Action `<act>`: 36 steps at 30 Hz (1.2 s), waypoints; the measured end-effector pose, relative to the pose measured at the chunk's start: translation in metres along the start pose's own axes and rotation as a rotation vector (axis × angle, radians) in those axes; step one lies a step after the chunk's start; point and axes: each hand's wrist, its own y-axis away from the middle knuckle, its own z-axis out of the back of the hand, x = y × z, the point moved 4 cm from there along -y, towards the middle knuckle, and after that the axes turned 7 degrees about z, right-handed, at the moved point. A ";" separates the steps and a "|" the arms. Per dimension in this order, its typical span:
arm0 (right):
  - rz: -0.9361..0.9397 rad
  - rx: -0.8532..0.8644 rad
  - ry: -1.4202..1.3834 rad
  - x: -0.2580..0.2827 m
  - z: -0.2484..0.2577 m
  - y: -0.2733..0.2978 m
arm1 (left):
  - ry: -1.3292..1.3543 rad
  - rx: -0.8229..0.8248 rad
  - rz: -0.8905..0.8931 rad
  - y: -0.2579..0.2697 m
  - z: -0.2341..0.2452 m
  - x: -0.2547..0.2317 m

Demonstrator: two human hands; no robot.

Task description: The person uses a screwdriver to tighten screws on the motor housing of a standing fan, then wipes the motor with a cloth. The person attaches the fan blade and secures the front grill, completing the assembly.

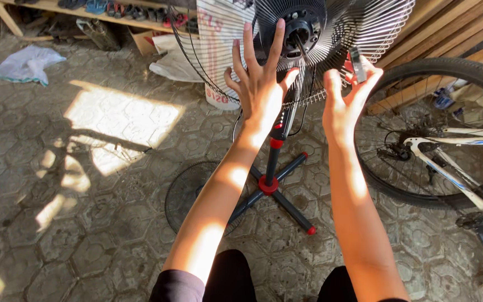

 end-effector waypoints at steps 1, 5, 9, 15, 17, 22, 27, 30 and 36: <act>0.003 0.041 0.098 0.005 -0.001 0.003 | 0.001 0.015 -0.001 0.001 0.002 0.003; 0.117 0.131 0.454 0.002 -0.005 0.001 | 0.028 0.015 -0.030 -0.001 -0.005 0.007; 0.240 0.055 0.639 -0.019 -0.007 0.011 | 0.057 0.010 -0.069 0.005 -0.009 0.019; -0.174 -0.117 0.102 -0.066 -0.017 0.020 | -0.044 -0.058 -0.164 0.010 0.000 0.019; -0.205 -0.154 0.143 -0.070 -0.023 0.024 | -0.041 -0.023 -0.146 0.007 -0.001 0.023; -0.227 -0.269 0.114 -0.064 -0.037 0.031 | -0.011 -0.012 -0.165 -0.001 -0.002 0.030; -0.099 -0.285 -0.085 -0.063 -0.047 0.028 | -0.008 -0.046 -0.172 0.000 -0.006 0.028; -0.017 -0.253 0.034 -0.063 -0.050 0.029 | -0.042 -0.038 -0.164 0.002 -0.007 0.031; -0.082 -0.278 0.069 -0.077 -0.046 0.037 | -0.023 0.028 -0.113 0.004 -0.011 0.033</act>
